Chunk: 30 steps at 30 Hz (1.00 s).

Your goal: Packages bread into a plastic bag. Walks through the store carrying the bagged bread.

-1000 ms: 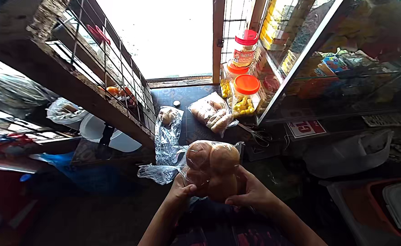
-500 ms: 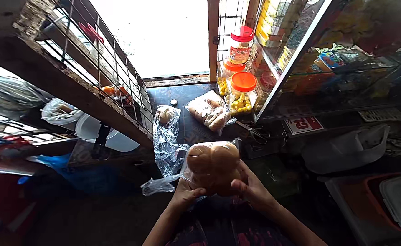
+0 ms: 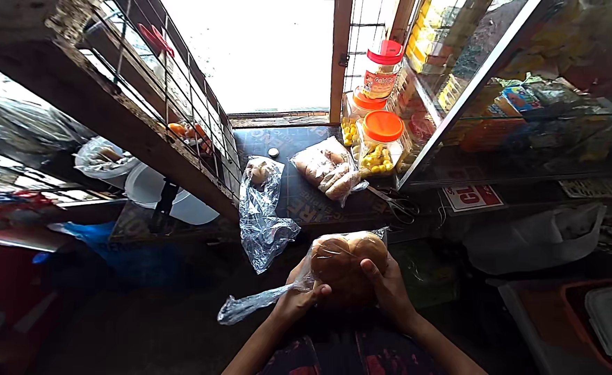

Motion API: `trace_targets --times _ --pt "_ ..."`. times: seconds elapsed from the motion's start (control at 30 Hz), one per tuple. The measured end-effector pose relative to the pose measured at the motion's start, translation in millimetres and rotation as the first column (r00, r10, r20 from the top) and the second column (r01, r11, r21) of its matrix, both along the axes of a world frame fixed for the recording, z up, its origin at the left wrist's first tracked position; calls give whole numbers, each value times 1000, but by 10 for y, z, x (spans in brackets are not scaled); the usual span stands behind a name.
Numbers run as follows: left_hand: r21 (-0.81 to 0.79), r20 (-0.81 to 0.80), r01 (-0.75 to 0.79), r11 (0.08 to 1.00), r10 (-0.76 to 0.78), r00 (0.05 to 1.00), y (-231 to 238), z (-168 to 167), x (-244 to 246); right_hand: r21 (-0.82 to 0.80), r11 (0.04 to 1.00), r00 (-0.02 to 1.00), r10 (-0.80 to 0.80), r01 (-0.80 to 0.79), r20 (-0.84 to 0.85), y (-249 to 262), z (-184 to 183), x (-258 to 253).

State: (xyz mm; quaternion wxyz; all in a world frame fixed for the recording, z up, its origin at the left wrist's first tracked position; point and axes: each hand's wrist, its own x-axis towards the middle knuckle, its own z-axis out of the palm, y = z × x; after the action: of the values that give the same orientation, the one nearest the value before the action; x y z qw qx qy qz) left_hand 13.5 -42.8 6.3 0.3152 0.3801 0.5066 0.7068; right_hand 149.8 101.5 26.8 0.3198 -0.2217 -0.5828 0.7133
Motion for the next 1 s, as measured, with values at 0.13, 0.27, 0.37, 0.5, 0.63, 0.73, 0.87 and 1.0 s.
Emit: trace_targets --times 0.13,0.27,0.37,0.5,0.63,0.73,0.87,1.0 --pt "-70 112 -41 997 48 993 -42 8 47 -24 998 997 61 -62 -41 40 37 1" --pt "-2 156 49 999 -48 987 -14 14 24 -51 993 989 100 -106 -111 104 33 -6" --pt "7 210 101 995 -100 973 6 2 6 -58 990 983 121 -130 -139 132 18 -19" --pt "21 242 180 983 -179 954 -26 -18 6 -146 972 975 162 -185 -155 119 11 -31" --pt "22 158 197 980 -198 967 61 -10 -24 -328 920 973 174 -216 -155 116 -89 -45" --pt "20 157 173 985 -174 972 149 -10 -25 -410 877 965 189 -249 -182 141 -215 -66" --pt "108 94 61 992 -72 993 242 -142 -73 -403 889 966 138 -218 -219 209 -239 -69" --pt "71 36 -111 991 109 993 175 -218 -160 -149 988 998 37 -45 -60 394 -144 -31"
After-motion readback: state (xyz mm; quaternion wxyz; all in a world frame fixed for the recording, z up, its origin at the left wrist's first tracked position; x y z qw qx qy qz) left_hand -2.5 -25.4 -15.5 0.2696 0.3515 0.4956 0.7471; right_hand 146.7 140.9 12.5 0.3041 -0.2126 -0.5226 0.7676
